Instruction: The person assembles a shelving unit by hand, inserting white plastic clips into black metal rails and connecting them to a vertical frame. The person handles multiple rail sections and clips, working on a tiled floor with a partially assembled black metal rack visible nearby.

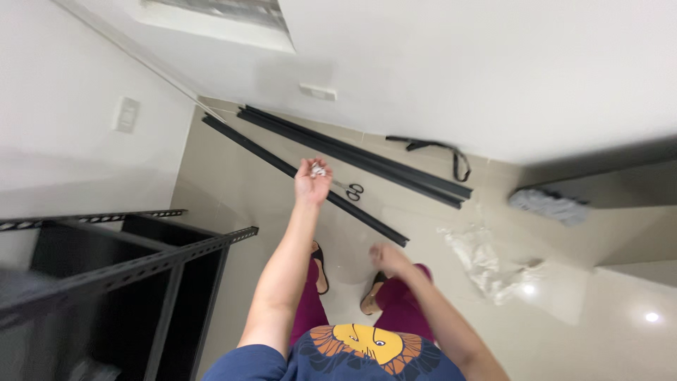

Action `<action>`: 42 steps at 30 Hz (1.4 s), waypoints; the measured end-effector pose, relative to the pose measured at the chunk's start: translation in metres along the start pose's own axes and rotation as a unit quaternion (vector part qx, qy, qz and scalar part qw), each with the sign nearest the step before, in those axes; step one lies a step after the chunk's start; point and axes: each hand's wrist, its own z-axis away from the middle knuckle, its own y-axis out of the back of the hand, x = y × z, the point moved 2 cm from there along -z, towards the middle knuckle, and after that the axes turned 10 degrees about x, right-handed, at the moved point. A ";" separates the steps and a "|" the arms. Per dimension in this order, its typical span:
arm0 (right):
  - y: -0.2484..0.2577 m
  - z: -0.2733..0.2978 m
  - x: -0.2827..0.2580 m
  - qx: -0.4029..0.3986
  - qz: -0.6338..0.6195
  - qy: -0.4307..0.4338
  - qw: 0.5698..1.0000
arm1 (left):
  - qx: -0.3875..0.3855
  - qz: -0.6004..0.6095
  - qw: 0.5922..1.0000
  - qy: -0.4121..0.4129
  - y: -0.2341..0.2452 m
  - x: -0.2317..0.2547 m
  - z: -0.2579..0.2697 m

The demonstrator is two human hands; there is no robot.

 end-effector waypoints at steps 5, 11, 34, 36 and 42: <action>0.044 0.122 -0.055 -0.060 -0.053 -0.036 0.996 | 0.072 0.003 0.996 -0.061 -0.063 0.028 0.100; 0.129 0.154 -0.081 -0.039 0.017 -0.090 0.995 | 0.075 0.064 0.989 -0.107 -0.123 0.066 0.150; 0.166 -0.065 -0.252 0.107 0.011 -0.077 0.991 | -0.259 -0.476 0.267 -0.797 -0.616 0.230 0.041; 0.173 -0.061 -0.246 0.107 0.016 -0.125 0.986 | -0.256 -0.512 0.215 -0.791 -0.617 0.228 0.039; 0.183 -0.064 -0.241 0.098 -0.004 -0.213 0.972 | -0.228 -0.515 0.187 -0.805 -0.618 0.227 0.051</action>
